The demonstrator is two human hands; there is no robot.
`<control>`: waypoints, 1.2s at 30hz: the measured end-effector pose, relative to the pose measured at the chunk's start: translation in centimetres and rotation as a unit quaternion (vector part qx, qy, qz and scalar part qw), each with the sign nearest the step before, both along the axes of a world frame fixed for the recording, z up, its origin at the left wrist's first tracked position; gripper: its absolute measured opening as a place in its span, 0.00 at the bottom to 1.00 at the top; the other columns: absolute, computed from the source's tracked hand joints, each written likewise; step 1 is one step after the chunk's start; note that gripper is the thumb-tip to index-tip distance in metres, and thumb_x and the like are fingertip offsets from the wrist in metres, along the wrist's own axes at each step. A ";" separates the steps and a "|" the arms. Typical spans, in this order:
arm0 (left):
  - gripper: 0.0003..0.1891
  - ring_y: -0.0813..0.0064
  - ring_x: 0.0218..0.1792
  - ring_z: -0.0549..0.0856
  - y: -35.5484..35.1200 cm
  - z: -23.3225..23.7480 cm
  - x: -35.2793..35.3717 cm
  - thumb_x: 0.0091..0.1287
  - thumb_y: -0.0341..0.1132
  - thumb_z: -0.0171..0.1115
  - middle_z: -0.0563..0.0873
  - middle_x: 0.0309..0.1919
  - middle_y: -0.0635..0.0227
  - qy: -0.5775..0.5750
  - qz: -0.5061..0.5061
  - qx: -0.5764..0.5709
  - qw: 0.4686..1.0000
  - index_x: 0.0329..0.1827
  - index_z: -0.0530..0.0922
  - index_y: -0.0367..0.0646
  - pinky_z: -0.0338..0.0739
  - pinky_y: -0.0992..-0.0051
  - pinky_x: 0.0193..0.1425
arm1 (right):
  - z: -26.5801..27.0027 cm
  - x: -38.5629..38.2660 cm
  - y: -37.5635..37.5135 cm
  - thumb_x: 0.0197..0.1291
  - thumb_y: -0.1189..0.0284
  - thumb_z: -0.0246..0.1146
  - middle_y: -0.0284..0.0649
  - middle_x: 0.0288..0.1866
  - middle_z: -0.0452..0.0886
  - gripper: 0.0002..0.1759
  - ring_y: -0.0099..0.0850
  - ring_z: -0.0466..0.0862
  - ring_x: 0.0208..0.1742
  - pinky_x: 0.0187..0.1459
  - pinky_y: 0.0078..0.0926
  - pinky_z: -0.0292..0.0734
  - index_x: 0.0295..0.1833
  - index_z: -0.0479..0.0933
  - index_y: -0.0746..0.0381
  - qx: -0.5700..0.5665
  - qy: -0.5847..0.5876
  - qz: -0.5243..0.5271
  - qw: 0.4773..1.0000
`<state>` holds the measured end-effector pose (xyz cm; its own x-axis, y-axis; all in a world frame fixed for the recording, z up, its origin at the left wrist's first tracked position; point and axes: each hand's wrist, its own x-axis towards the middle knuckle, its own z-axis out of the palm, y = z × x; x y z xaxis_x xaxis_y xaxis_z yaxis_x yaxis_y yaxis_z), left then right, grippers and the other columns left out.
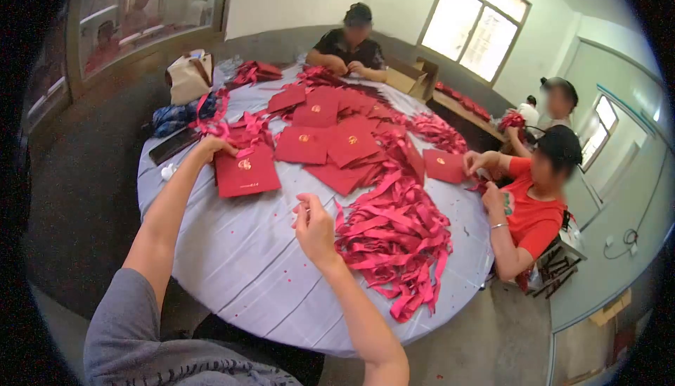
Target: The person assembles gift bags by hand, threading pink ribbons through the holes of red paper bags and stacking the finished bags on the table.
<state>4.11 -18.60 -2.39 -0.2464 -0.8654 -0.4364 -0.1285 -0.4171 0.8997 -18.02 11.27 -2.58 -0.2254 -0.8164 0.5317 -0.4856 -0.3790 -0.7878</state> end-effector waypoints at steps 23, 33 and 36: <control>0.36 0.69 0.58 0.76 17.6 5.0 -1.5 0.52 0.28 0.70 0.77 0.55 0.60 0.005 -0.040 -0.657 0.753 0.65 0.63 0.37 0.67 0.68 0.65 | 5.4 -1.1 1.7 0.52 0.71 0.69 0.50 0.49 0.72 0.29 0.42 0.74 0.48 0.48 0.36 0.72 0.58 0.67 0.69 -0.131 0.200 -0.121 0.963; 0.19 0.76 0.51 0.78 19.4 2.7 -1.0 0.59 0.27 0.65 0.80 0.48 0.65 0.163 -0.202 -0.510 0.820 0.54 0.75 0.35 0.74 0.74 0.56 | -1.6 -1.9 -2.4 0.52 0.83 0.62 0.54 0.64 0.67 0.41 0.41 0.69 0.65 0.66 0.30 0.61 0.70 0.52 0.72 -0.005 -0.005 -0.005 1.000; 0.21 0.75 0.56 0.75 19.0 2.2 -0.6 0.58 0.26 0.65 0.78 0.52 0.64 0.119 -0.251 -0.529 0.802 0.55 0.75 0.36 0.72 0.72 0.58 | -3.0 -3.1 -2.8 0.52 0.85 0.61 0.52 0.64 0.67 0.42 0.39 0.70 0.64 0.63 0.27 0.64 0.72 0.51 0.69 -0.006 0.019 0.009 1.000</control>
